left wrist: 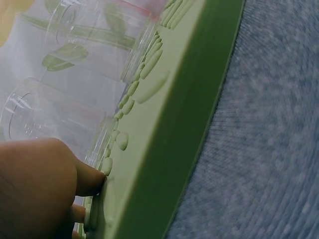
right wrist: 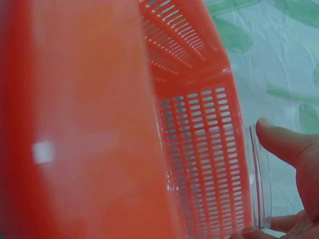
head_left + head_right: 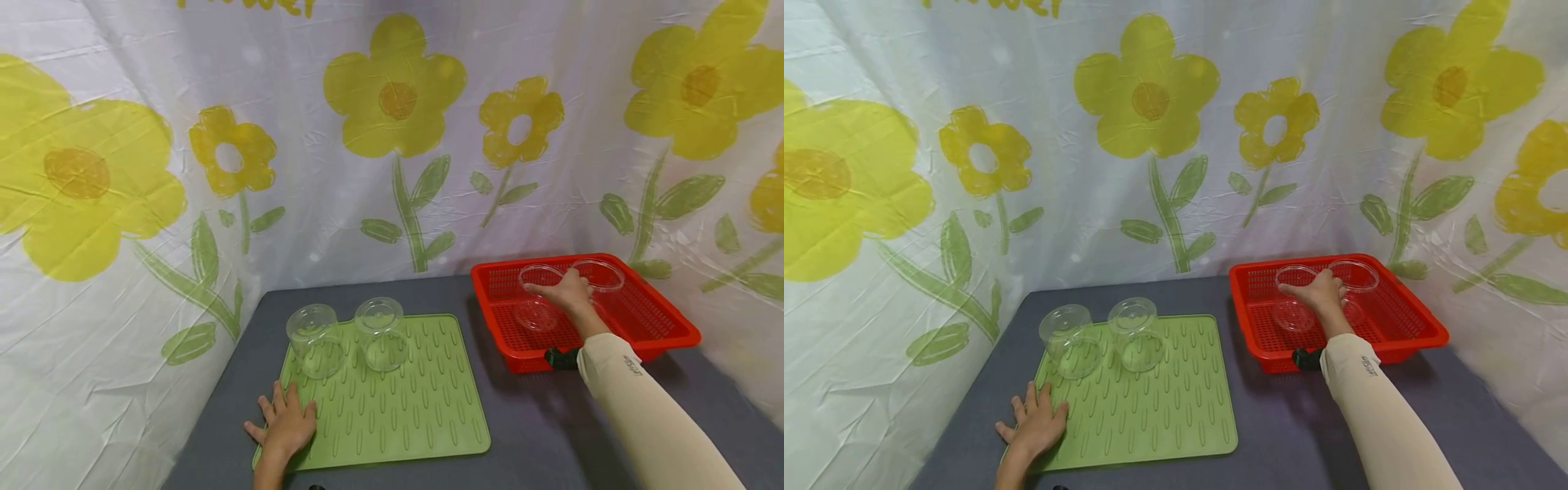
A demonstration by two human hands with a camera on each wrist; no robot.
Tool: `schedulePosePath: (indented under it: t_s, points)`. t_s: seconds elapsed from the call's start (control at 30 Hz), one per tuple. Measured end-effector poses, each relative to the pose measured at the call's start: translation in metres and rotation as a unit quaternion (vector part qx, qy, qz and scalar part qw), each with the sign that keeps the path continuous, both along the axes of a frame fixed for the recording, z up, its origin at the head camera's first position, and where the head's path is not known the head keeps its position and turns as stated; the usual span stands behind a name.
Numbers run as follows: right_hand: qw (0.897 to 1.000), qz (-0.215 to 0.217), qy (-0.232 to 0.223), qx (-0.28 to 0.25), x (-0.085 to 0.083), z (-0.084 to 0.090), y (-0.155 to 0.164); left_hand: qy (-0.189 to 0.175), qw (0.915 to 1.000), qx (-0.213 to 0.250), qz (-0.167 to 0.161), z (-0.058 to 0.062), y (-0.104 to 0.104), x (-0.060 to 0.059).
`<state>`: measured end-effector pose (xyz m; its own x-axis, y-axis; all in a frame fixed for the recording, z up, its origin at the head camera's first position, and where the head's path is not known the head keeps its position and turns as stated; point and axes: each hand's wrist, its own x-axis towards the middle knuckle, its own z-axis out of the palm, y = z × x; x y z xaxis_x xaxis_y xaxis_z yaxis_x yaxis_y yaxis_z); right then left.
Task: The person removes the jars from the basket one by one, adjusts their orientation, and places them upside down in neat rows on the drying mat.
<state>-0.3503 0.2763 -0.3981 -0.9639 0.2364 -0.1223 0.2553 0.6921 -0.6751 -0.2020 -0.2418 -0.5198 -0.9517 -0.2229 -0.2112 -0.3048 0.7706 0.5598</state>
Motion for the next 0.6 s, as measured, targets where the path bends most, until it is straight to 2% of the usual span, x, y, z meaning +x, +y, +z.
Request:
schedulePosePath:
  t_s: [0.43,0.6]
  points:
    - [1.0,-0.004,-0.001,0.005,-0.005,-0.0037,-0.0007,0.002,1.0,-0.001,0.002,0.0006,0.0009,-0.0008]
    - [1.0,-0.009,0.005,-0.01,-0.0042,-0.0061,0.0002,0.003,1.0,-0.002,0.003,-0.0003,0.0007,-0.0003]
